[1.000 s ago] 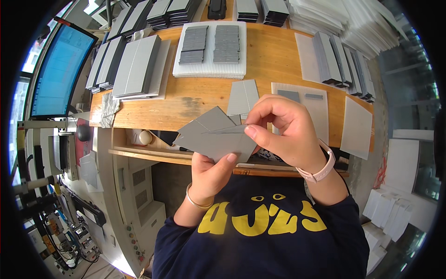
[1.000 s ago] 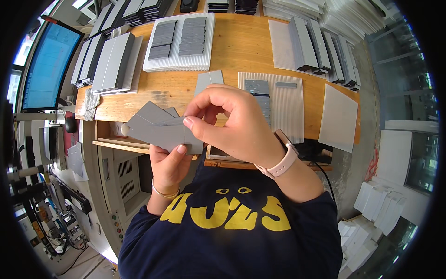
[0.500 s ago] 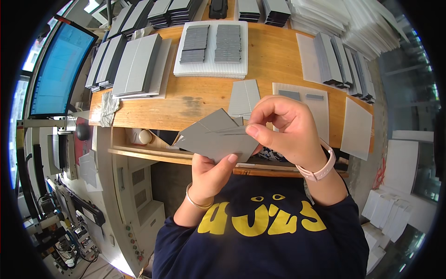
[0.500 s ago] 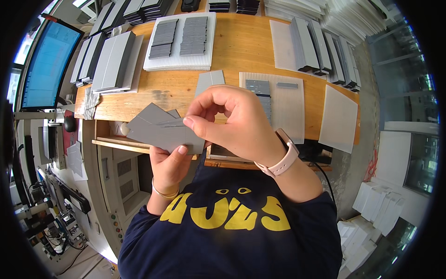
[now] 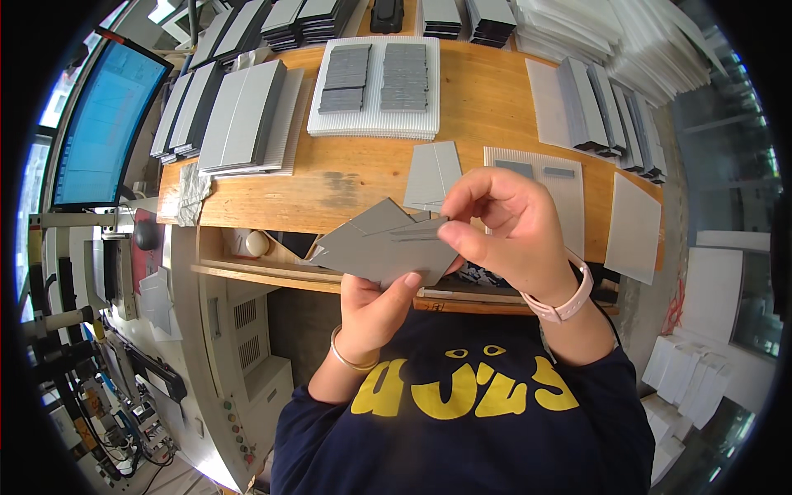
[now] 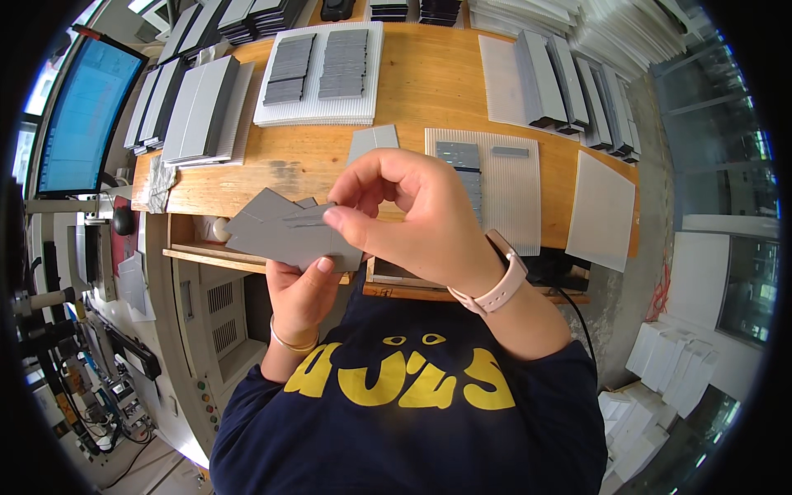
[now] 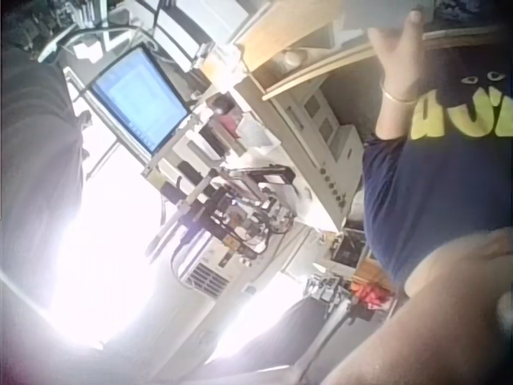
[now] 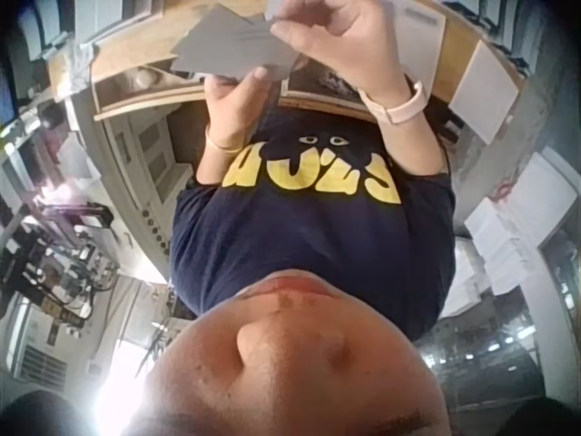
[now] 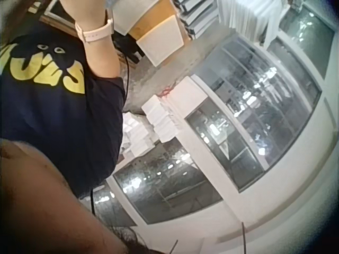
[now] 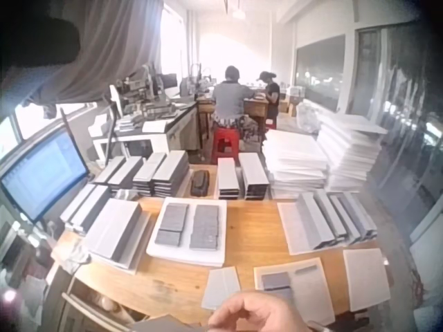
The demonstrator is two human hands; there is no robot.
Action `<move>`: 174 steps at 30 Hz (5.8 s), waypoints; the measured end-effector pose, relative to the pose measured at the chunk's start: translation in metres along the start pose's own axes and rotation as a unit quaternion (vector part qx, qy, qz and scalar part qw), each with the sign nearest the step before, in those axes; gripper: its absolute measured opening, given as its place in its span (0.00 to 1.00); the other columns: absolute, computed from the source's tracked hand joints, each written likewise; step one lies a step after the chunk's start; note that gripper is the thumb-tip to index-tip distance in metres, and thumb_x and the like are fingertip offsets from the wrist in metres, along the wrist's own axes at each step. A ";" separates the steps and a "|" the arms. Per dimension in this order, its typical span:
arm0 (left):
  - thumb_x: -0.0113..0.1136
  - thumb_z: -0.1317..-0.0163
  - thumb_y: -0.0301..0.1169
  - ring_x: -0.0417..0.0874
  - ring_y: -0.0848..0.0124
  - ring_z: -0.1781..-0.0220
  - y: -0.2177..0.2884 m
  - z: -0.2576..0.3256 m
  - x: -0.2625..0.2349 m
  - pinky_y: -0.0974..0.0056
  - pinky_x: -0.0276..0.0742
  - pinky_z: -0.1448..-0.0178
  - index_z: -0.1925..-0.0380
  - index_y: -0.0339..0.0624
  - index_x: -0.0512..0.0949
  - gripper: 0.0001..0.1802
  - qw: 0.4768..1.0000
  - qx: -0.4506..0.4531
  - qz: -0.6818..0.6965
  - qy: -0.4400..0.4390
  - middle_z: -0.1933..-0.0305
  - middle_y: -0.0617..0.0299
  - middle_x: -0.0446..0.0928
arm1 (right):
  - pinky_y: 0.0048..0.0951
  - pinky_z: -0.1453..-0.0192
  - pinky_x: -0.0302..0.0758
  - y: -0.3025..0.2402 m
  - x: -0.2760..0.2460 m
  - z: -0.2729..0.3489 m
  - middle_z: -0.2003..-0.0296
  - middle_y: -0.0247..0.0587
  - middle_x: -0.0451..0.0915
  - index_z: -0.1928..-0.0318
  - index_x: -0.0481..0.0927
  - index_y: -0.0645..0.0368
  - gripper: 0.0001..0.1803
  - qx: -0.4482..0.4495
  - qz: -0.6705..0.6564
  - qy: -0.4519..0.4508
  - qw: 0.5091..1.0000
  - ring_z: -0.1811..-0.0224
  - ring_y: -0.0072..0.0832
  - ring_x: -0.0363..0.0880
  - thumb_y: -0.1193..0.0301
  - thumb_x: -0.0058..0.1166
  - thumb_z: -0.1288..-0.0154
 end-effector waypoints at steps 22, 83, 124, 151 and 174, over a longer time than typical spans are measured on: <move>0.43 0.44 0.16 0.67 0.53 0.42 0.004 -0.005 0.011 0.43 0.66 0.42 0.48 0.31 0.61 0.21 0.995 -0.023 0.092 -0.028 0.45 0.47 0.65 | 0.20 0.57 0.72 -0.006 -0.010 -0.005 0.65 0.39 0.77 0.58 0.73 0.68 0.12 -0.038 -0.092 0.022 0.995 0.61 0.20 0.73 0.81 0.48 0.44; 0.43 0.44 0.15 0.69 0.51 0.45 -0.005 -0.001 -0.014 0.40 0.69 0.45 0.48 0.34 0.58 0.22 0.993 -0.034 0.107 0.034 0.47 0.46 0.65 | 0.14 0.67 0.67 -0.040 -0.022 -0.028 0.72 0.31 0.74 0.54 0.69 0.64 0.15 -0.222 0.099 0.123 0.962 0.72 0.13 0.70 0.81 0.51 0.44; 0.44 0.43 0.17 0.66 0.55 0.42 0.002 -0.001 -0.004 0.43 0.65 0.41 0.46 0.35 0.58 0.23 0.993 -0.039 0.113 -0.003 0.44 0.50 0.63 | 0.17 0.70 0.65 -0.033 0.010 -0.027 0.75 0.30 0.73 0.76 0.74 0.62 0.04 -0.074 0.339 -0.051 0.937 0.74 0.15 0.68 0.77 0.55 0.50; 0.48 0.45 0.17 0.70 0.55 0.46 0.001 -0.001 -0.014 0.43 0.65 0.42 0.49 0.35 0.61 0.22 0.994 -0.022 0.106 0.018 0.49 0.51 0.68 | 0.23 0.67 0.70 0.059 -0.090 -0.063 0.76 0.35 0.77 0.68 0.78 0.64 0.15 0.153 0.340 0.083 0.924 0.74 0.19 0.72 0.63 0.55 0.45; 0.48 0.41 0.23 0.73 0.66 0.50 0.005 -0.018 -0.003 0.65 0.68 0.48 0.50 0.31 0.65 0.18 0.917 0.149 -0.337 0.153 0.51 0.55 0.71 | 0.40 0.44 0.66 0.009 0.030 0.003 0.50 0.64 0.64 0.38 0.43 0.66 0.56 -0.175 0.304 0.129 0.927 0.47 0.50 0.67 0.70 0.67 0.63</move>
Point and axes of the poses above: each hand's wrist, its own z-axis away from the middle knuckle, its own x-axis out of the palm, y = z × x, the point moved 9 cm from there along -z, towards the middle knuckle
